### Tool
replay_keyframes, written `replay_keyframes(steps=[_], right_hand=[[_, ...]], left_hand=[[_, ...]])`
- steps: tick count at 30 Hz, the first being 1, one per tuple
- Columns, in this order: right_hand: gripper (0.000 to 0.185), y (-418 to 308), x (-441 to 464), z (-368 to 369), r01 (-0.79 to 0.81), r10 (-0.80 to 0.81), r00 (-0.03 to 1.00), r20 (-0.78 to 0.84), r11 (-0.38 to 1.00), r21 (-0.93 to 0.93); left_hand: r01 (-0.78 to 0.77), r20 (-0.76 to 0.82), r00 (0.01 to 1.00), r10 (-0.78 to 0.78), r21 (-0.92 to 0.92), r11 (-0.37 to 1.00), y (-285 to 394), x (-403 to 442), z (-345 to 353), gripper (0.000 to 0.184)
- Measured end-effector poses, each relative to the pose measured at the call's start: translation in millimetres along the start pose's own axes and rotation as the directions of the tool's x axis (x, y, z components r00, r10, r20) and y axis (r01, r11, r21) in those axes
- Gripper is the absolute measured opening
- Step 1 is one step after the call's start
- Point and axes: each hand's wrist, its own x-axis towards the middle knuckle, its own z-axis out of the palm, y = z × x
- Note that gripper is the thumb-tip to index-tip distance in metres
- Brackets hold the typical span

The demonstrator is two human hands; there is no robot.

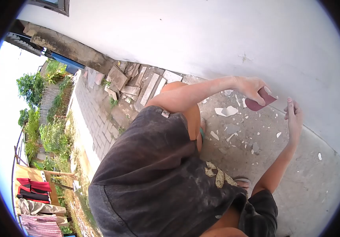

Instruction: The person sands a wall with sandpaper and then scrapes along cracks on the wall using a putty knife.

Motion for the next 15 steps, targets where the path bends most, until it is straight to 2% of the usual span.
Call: replay_keyframes(steps=[2, 4, 6, 7, 9, 10, 13, 14, 15], right_hand=[[0.027, 7, 5, -23, -0.048, 0.061, 0.996, -0.065, 0.983, 0.176], [0.026, -21, -8, -30, 0.044, -0.042, 0.999, -0.015, 0.961, 0.274], [0.028, -50, -19, -35, 0.180, -0.180, 0.983, -0.021, 0.957, 0.227], [0.029, -62, -23, -37, 0.266, -0.263, 0.964, -0.040, 0.956, 0.124], [0.031, -70, -24, -45, 0.444, -0.441, 0.895, -0.067, 0.896, 0.033], [0.032, -71, -17, -55, 0.537, -0.533, 0.842, -0.082, 0.842, 0.046], [0.037, -86, -8, -79, 0.675, -0.676, 0.737, -0.012, 0.734, 0.077], [0.039, -92, -5, -91, 0.691, -0.693, 0.720, 0.047, 0.721, 0.055], [0.030, -96, -5, -97, 0.659, -0.659, 0.752, 0.017, 0.752, 0.033]], left_hand=[[-0.060, -0.063, 0.995, 0.074, 0.197, 0.979, -6, -3, 5, 0.041], [-0.108, 0.025, 0.994, 0.106, 0.299, 0.948, -13, 0, 11, 0.038], [-0.153, 0.088, 0.988, 0.127, 0.407, 0.901, -22, 5, 17, 0.036], [-0.170, 0.109, 0.985, 0.135, 0.459, 0.872, -25, 5, 24, 0.035], [-0.181, 0.155, 0.981, 0.117, 0.511, 0.840, -23, 6, 31, 0.031], [-0.174, 0.177, 0.980, 0.095, 0.513, 0.841, -19, 4, 32, 0.028], [-0.205, 0.207, 0.972, 0.112, 0.516, 0.831, -15, 11, 38, 0.019], [-0.227, 0.213, 0.968, 0.132, 0.518, 0.825, -17, 16, 39, 0.016], [-0.230, 0.205, 0.968, 0.142, 0.516, 0.825, -15, 17, 39, 0.015]])
